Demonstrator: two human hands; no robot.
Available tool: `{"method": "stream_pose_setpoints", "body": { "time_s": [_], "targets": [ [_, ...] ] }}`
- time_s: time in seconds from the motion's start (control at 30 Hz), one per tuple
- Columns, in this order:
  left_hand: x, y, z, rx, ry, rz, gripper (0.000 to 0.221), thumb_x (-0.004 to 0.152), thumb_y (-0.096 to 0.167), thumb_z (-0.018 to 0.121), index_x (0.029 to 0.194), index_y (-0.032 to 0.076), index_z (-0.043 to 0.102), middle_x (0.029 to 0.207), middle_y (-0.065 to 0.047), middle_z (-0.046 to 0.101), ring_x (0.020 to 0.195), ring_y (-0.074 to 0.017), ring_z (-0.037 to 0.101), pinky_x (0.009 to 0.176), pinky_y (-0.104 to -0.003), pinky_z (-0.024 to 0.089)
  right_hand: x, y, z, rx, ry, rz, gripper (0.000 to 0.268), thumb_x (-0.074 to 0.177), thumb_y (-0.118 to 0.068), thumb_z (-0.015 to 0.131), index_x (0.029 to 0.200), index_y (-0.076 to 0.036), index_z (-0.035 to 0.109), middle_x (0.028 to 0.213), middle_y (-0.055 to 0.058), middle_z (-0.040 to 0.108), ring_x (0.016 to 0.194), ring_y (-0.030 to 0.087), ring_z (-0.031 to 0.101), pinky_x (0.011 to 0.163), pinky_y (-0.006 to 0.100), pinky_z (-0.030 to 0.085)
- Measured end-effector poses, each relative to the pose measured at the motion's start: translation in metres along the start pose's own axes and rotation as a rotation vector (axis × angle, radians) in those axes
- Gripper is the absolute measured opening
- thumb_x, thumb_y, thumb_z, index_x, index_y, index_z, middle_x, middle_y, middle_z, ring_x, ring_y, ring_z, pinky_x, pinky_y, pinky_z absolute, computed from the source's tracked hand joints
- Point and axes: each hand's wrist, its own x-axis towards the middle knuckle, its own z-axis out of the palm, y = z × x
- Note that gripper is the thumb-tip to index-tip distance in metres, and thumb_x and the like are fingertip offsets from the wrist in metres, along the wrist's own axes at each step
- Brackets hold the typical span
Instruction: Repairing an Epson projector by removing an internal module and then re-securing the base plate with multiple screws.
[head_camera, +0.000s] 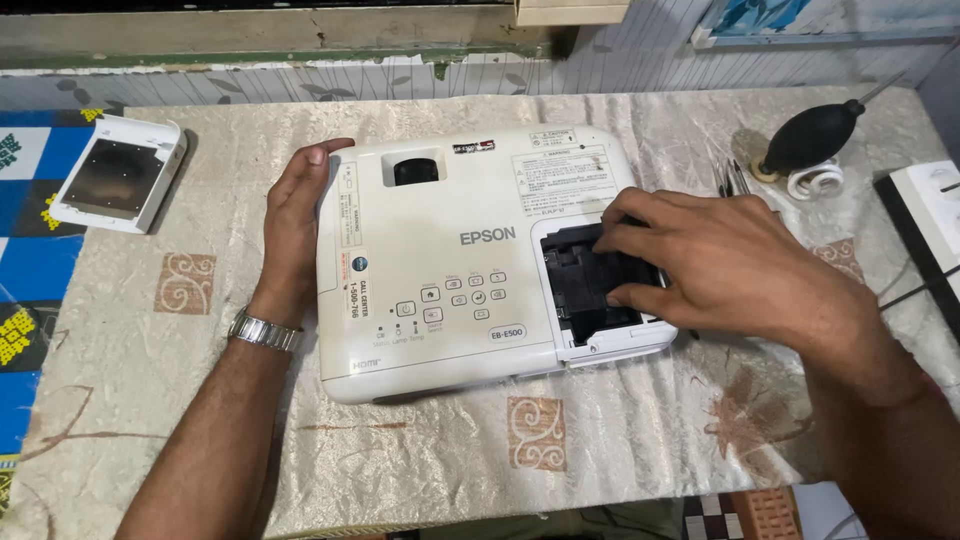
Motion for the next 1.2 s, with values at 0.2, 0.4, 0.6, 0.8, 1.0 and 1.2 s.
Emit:
{"method": "stream_pose_setpoints", "body": {
  "time_s": [0.2,0.4,0.6,0.8,1.0,1.2],
  "targets": [
    [0.009,-0.013,-0.005,0.01,-0.007,0.052,0.042,0.097,0.049,0.059,0.119,0.015,0.071,0.083,0.005,0.065,0.067,-0.0032,0.055,0.059,-0.018,0.044,0.002,0.0,0.001,0.049,-0.037,0.047,0.056,0.086,-0.063,0.063,0.131,-0.028,0.065,0.128,-0.015,0.057,0.091,0.015,0.071,0.051,0.045,0.06],
    [0.011,-0.017,-0.003,-0.078,-0.002,0.047,0.04,0.097,0.045,0.062,0.118,0.013,0.071,0.079,0.005,0.064,0.065,-0.003,0.055,0.059,-0.018,0.045,0.013,-0.008,-0.01,0.075,-0.189,0.128,0.053,0.085,-0.056,0.072,0.133,-0.035,0.064,0.13,-0.018,0.059,0.109,0.01,0.068,0.077,0.044,0.061],
    [0.009,-0.014,-0.001,-0.022,0.015,0.054,0.04,0.1,0.045,0.057,0.118,0.013,0.072,0.072,0.005,0.06,0.06,-0.0026,0.051,0.054,-0.017,0.04,0.012,-0.01,-0.011,0.077,-0.215,0.132,0.048,0.086,-0.052,0.073,0.13,-0.034,0.066,0.122,-0.019,0.059,0.108,0.008,0.066,0.073,0.04,0.058],
    [0.007,-0.013,-0.001,0.036,0.019,0.063,0.039,0.102,0.045,0.055,0.119,0.015,0.072,0.074,0.006,0.06,0.061,-0.0017,0.049,0.054,-0.017,0.039,0.012,-0.012,-0.022,0.153,-0.277,0.17,0.056,0.085,-0.053,0.076,0.135,-0.032,0.064,0.118,-0.015,0.057,0.111,0.01,0.064,0.097,0.046,0.052],
    [0.003,-0.007,0.002,0.058,0.015,0.068,0.04,0.101,0.046,0.056,0.12,0.015,0.071,0.079,0.007,0.06,0.067,-0.0013,0.051,0.06,-0.017,0.041,0.027,0.008,-0.031,0.175,-0.294,0.061,0.036,0.086,-0.055,0.072,0.115,-0.034,0.078,0.11,-0.017,0.064,0.1,0.015,0.067,0.085,0.046,0.048],
    [0.008,-0.012,-0.002,0.05,-0.018,0.085,0.041,0.102,0.047,0.055,0.12,0.013,0.07,0.08,0.007,0.06,0.066,-0.0005,0.05,0.059,-0.016,0.039,0.033,0.0,-0.037,0.178,-0.346,0.225,0.034,0.081,-0.058,0.077,0.111,-0.042,0.078,0.097,-0.02,0.065,0.105,0.005,0.062,0.089,0.036,0.042]
  ]
}}
